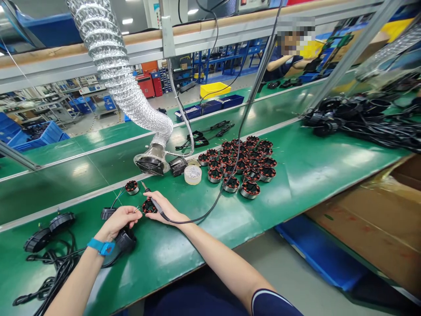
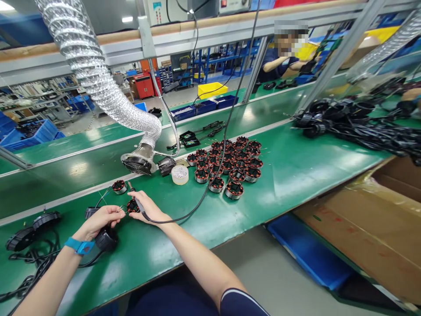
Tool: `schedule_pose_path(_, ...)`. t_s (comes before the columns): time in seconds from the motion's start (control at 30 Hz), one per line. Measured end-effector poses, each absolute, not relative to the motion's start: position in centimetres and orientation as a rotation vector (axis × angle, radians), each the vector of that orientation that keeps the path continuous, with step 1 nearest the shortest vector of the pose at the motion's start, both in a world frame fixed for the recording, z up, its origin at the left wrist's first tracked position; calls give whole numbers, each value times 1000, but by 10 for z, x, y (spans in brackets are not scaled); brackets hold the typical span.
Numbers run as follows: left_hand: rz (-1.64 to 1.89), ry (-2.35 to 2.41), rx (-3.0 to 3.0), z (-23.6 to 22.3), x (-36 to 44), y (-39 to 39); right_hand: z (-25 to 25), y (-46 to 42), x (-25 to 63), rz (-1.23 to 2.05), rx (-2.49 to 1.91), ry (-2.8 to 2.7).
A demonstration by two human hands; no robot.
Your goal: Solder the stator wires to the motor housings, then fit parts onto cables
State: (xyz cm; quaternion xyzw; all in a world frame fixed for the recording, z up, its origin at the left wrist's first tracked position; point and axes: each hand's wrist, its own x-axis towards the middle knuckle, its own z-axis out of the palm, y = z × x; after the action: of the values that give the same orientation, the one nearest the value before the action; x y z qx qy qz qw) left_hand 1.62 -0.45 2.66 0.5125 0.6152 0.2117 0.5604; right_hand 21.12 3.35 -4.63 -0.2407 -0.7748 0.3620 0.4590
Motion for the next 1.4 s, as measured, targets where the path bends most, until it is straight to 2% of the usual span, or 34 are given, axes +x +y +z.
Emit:
schedule_pose_path(0.7, 377, 1249, 1087, 14, 6, 2, -44, 32, 212, 901, -582, -1905)
schedule_pose_path(1.4, 404, 1390, 1060, 26, 16, -2, -45, 31, 211, 900, -608, -1918)
